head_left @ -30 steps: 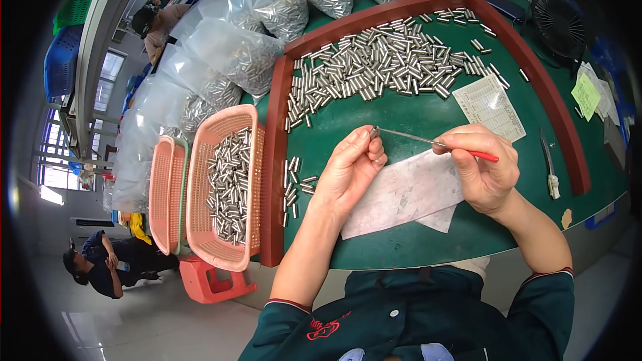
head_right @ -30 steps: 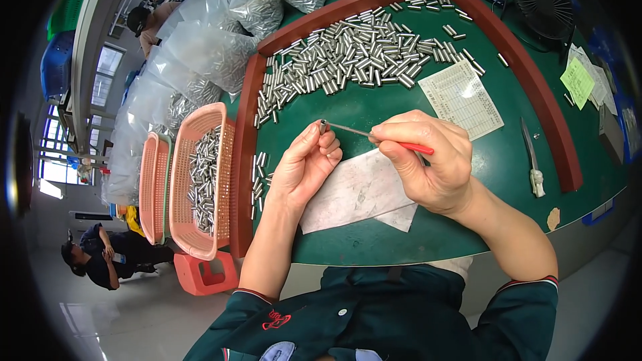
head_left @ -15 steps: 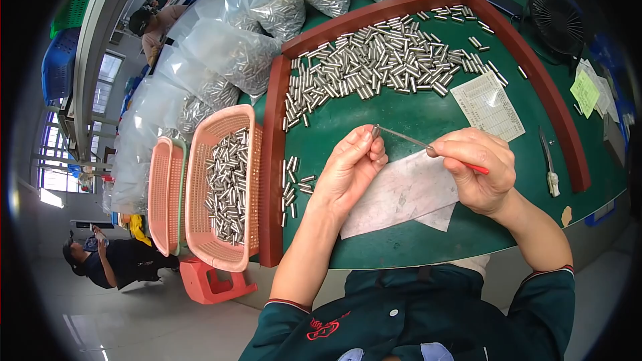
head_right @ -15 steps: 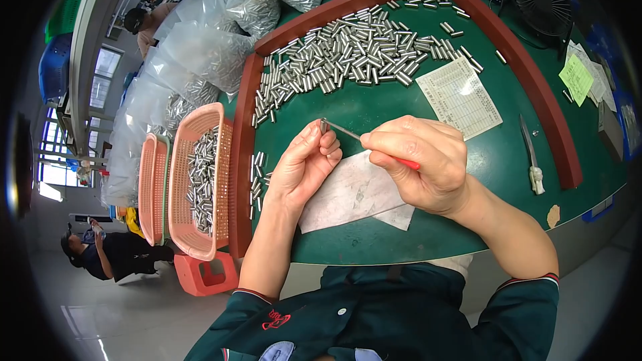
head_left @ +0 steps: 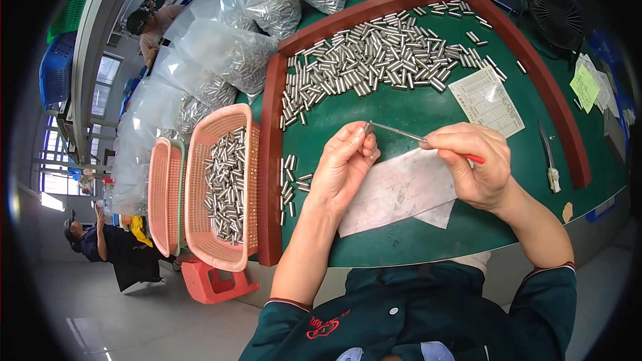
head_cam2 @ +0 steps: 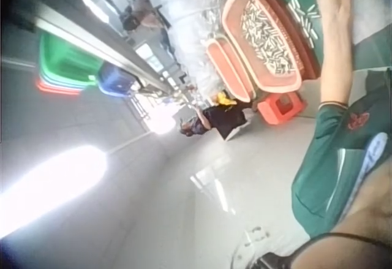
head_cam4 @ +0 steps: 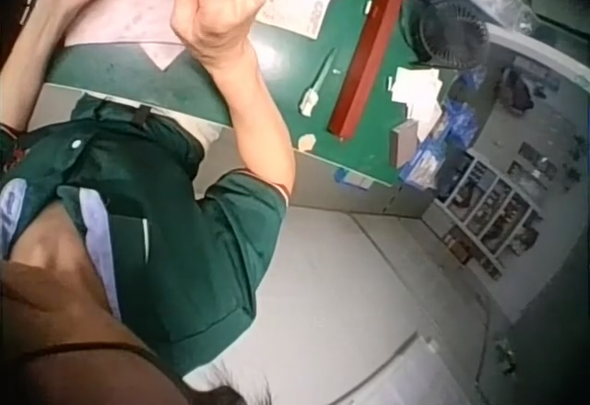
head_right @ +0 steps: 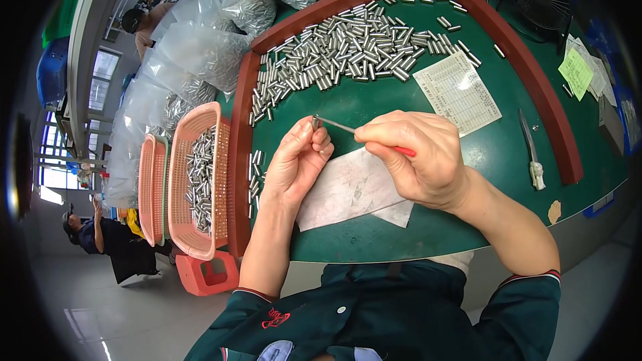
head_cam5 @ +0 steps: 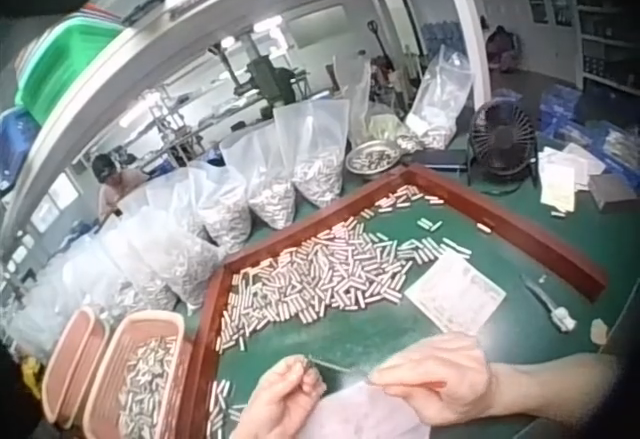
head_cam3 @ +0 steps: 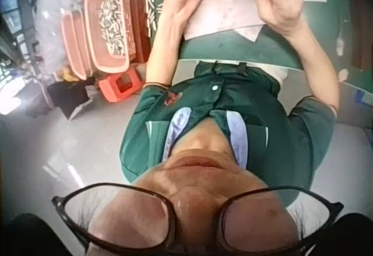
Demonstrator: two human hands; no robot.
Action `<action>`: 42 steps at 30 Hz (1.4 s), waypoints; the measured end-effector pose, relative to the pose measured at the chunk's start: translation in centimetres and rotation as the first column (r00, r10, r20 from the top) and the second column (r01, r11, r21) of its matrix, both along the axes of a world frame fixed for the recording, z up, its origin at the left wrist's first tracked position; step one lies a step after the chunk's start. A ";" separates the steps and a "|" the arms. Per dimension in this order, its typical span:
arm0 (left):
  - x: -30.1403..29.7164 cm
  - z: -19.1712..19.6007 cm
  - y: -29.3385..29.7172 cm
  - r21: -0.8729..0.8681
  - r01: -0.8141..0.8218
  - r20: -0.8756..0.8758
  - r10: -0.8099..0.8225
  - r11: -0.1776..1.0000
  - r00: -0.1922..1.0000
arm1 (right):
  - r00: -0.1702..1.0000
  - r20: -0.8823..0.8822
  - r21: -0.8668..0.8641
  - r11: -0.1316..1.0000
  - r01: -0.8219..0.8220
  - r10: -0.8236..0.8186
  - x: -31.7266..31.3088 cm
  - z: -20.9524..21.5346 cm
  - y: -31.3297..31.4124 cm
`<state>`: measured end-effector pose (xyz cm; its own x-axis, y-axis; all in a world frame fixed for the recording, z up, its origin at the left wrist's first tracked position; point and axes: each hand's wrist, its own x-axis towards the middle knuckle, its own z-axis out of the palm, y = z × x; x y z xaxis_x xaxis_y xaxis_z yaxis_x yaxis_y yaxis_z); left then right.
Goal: Inspecting and cleaning small metal cylindrical components using a thin metal pick tool at a factory workstation.
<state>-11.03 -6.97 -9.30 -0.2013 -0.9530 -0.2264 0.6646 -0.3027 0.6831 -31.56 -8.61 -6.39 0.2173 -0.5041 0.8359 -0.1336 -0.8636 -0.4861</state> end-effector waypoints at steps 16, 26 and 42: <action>-0.1 0.4 0.2 0.017 -0.025 0.011 0.025 1.000 1.000 | 0.994 -0.091 -0.255 0.963 -0.082 0.060 0.3 -0.6 -0.4; -0.7 0.1 0.5 0.039 -0.025 0.044 0.023 0.999 0.999 | 0.993 -0.114 -0.281 0.958 -0.062 0.031 -0.2 0.0 0.0; -0.4 0.7 0.6 -0.149 -0.137 0.368 0.183 0.979 0.911 | 1.000 0.010 -0.251 0.968 0.020 -0.018 -0.8 -0.2 -0.6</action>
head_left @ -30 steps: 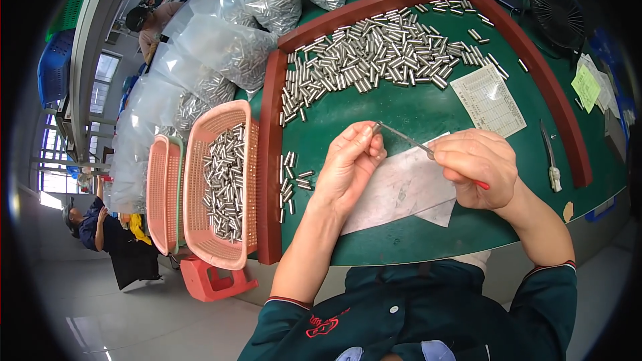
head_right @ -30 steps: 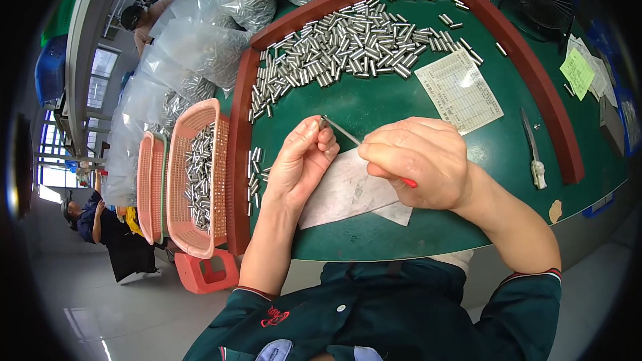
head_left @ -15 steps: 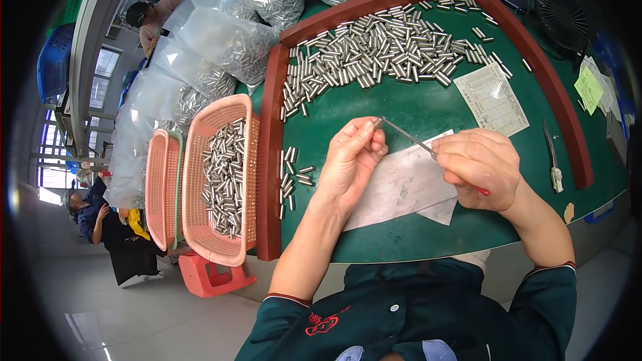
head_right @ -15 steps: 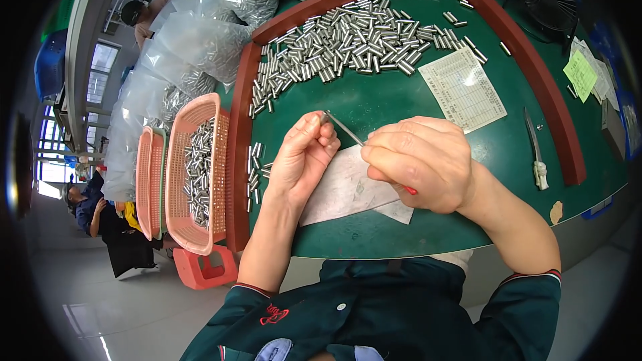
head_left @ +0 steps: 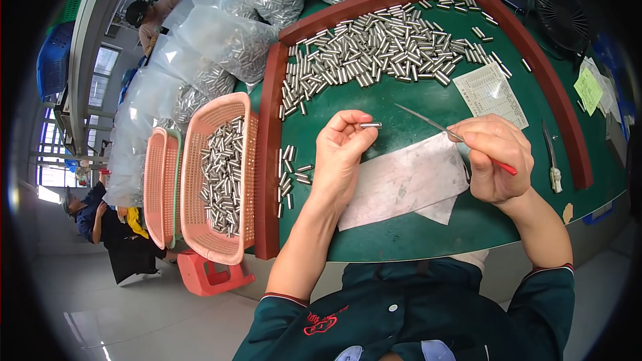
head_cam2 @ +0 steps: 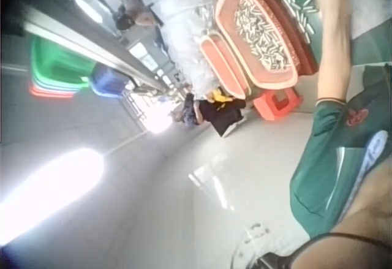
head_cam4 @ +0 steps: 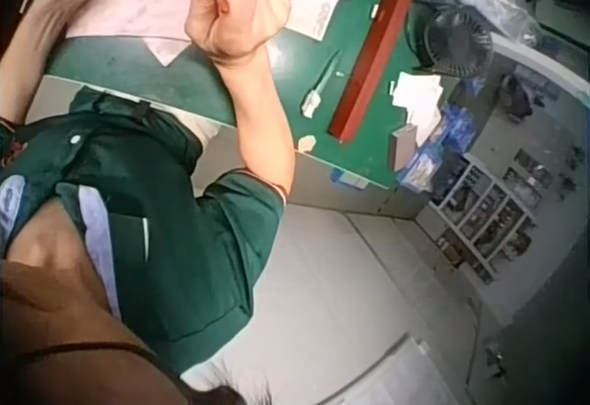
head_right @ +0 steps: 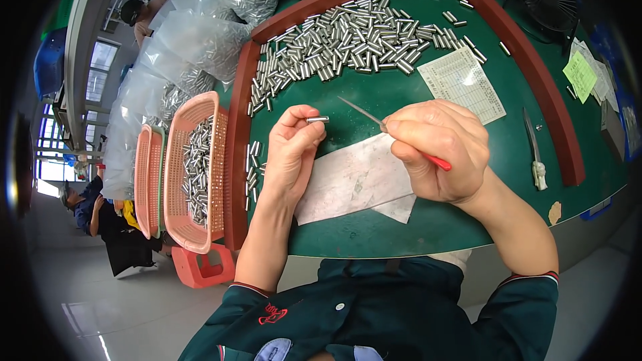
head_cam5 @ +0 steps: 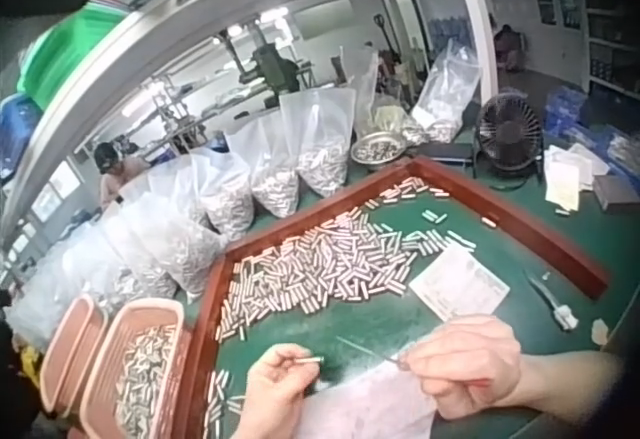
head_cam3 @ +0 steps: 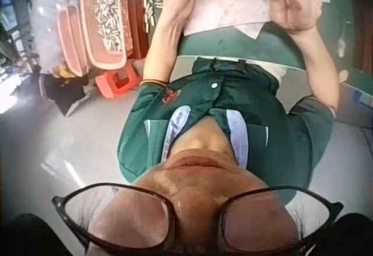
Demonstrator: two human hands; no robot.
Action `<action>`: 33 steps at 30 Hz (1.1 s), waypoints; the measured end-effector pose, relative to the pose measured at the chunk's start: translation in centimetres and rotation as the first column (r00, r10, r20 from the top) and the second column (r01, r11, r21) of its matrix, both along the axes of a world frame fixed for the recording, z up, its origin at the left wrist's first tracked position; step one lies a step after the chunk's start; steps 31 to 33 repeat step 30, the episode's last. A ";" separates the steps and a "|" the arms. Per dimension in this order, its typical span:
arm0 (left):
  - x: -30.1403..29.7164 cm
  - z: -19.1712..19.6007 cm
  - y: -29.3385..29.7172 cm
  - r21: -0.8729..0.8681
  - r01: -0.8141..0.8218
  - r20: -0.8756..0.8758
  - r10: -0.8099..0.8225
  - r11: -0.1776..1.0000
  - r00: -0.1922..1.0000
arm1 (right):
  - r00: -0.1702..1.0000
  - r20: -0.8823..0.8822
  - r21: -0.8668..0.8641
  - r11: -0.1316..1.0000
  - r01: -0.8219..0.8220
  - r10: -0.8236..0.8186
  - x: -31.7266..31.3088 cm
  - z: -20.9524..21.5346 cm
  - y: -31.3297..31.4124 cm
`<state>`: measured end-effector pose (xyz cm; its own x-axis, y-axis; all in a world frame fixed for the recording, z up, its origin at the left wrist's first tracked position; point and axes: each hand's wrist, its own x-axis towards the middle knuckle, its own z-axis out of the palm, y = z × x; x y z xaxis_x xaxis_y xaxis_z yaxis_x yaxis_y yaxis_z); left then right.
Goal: Inspecting and cleaning small metal cylindrical components using a thin metal pick tool at a factory workstation.
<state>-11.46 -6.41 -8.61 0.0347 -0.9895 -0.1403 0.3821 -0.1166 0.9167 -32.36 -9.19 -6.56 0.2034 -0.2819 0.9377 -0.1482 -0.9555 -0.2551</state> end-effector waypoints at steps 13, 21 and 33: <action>0.0 0.4 0.3 -0.153 -0.136 0.302 0.178 0.979 0.936 | 0.999 -0.033 0.047 0.999 0.003 -0.001 0.5 0.5 -0.2; 4.6 5.4 3.1 -0.816 0.129 0.575 0.812 0.563 0.096 | 0.998 -0.062 0.140 0.990 0.005 0.004 -0.5 -0.8 0.4; 12.7 7.8 8.2 -0.675 -0.382 0.691 0.722 0.631 -0.029 | 0.995 -0.087 0.175 0.984 -0.027 0.043 0.0 -1.0 0.7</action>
